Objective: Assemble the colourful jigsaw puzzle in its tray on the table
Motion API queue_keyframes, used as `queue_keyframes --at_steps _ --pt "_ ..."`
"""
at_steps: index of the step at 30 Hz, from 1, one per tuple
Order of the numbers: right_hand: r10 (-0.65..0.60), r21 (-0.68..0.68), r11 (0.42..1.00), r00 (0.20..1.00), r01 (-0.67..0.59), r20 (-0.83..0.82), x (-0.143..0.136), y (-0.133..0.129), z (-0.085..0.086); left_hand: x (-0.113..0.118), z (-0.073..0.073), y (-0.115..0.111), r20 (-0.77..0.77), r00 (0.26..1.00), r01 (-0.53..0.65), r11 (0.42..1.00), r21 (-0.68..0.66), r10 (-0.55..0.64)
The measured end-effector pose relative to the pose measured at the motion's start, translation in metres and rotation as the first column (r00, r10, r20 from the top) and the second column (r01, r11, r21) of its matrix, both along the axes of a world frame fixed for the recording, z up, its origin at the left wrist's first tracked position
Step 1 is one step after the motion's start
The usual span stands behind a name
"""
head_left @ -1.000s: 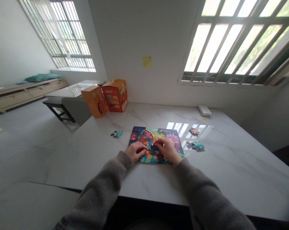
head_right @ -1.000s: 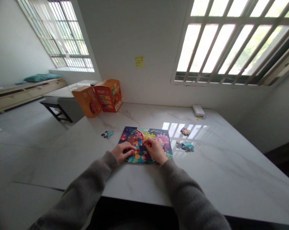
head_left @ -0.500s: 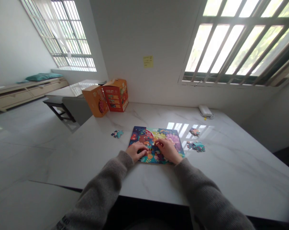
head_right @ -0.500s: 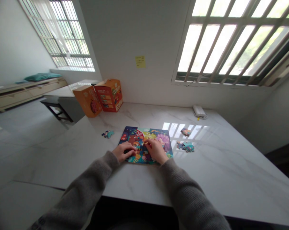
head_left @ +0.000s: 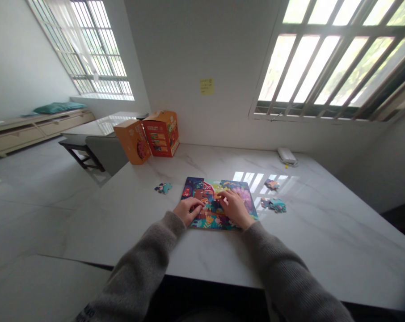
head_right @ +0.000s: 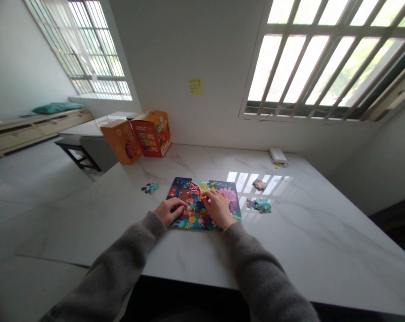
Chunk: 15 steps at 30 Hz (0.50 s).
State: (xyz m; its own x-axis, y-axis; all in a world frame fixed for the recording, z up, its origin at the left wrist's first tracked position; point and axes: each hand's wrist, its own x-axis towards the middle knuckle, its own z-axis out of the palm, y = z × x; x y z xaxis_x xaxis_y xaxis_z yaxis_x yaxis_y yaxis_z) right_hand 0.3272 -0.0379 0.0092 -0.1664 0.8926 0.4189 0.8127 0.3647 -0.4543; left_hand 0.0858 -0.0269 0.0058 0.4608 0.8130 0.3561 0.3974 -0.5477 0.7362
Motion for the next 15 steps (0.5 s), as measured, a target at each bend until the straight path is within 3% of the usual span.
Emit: queue_keyframes --at_steps 9,13,15 --pt "0.04 0.027 0.999 0.997 -0.042 0.069 0.021 -0.008 0.006 -0.002 0.0 0.004 0.007 0.998 -0.068 0.997 0.031 0.068" --pt "-0.039 0.06 0.998 0.997 0.035 0.072 0.06 0.004 0.008 -0.002 -0.002 0.003 0.02 0.998 -0.054 0.998 0.044 0.053" --pt "-0.15 0.074 0.987 0.985 0.144 0.083 0.093 0.013 0.007 -0.002 -0.003 0.002 0.007 0.999 -0.049 0.998 0.05 0.048"
